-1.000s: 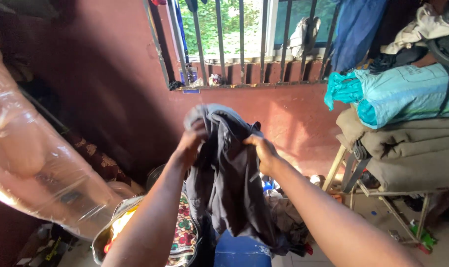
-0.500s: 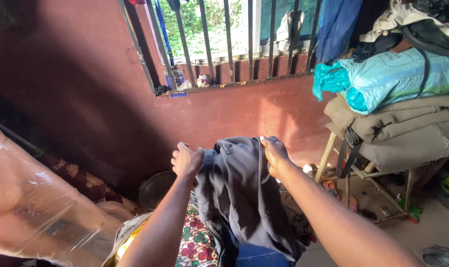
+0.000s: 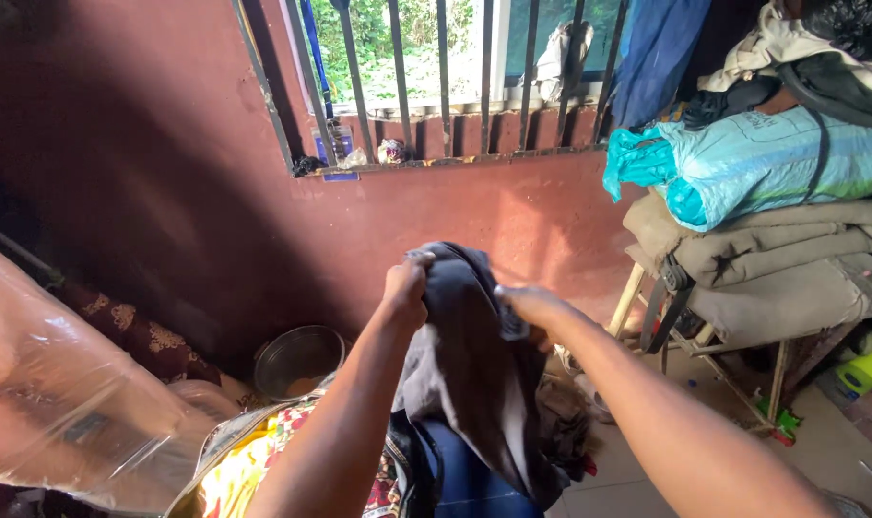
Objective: Packing clothes into a bag.
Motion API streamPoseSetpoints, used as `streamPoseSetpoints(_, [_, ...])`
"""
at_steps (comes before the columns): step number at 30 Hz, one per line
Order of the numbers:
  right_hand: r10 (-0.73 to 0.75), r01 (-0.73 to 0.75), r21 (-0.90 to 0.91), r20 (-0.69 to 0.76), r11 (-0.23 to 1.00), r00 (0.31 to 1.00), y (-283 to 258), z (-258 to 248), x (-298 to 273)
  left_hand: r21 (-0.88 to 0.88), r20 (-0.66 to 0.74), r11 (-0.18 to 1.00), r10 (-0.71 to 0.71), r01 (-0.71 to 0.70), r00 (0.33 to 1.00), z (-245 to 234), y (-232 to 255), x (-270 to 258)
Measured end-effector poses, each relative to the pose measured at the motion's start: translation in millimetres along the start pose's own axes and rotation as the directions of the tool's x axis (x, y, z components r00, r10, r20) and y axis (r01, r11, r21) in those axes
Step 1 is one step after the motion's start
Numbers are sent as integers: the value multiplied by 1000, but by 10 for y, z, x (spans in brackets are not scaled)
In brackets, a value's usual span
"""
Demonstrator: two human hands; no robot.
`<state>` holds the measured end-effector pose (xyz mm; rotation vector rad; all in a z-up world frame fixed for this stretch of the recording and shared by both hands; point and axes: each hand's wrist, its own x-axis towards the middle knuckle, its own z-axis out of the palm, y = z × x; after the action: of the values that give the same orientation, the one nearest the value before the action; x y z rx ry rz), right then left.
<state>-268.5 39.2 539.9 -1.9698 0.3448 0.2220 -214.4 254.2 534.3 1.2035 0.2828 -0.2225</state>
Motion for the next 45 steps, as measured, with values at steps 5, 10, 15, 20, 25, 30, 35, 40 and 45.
streamPoseSetpoints(5, [-275, 277, -198, 41, 940, 961, 281, 64, 217, -425, -235, 895, 32, -133, 971, 305, 23, 190])
streamPoseSetpoints(10, [-613, 619, -111, 85, 778, 785, -73, 104, -200, -663, -178, 727, 79, -179, 981, 278, -310, 741])
streamPoseSetpoints(15, [-585, 586, 4, -41, 811, 810, 7, 87, 342, -79, -88, 799, 590, -596, 803, 61, -190, 89])
streamPoseSetpoints(20, [-527, 396, 498, 151, 772, 837, -364, -119, 398, 762, -41, 461, 735, -455, 677, -98, -287, -392])
streamPoseSetpoints(25, [-356, 80, 645, 310, 760, 882, -615, -183, -42, 970, 53, 108, 784, -219, 618, -444, -302, -348])
streamPoseSetpoints(30, [-293, 13, 715, 271, 699, 917, -483, -114, 274, 578, 400, 686, 235, -443, 886, -825, -368, 58])
streamPoseSetpoints(35, [-230, 32, 629, 235, 777, 944, -489, -102, 169, 290, 381, 892, 226, -348, 896, -841, -324, 273])
streamPoseSetpoints(40, [-334, 89, 612, 299, 786, 894, -695, -96, -238, 295, 722, 799, 173, -524, 670, -668, -114, -129])
streamPoseSetpoints(45, [-431, 15, 660, 473, 751, 768, -687, -51, -239, 813, 450, 570, -488, -117, 748, -549, -361, -85])
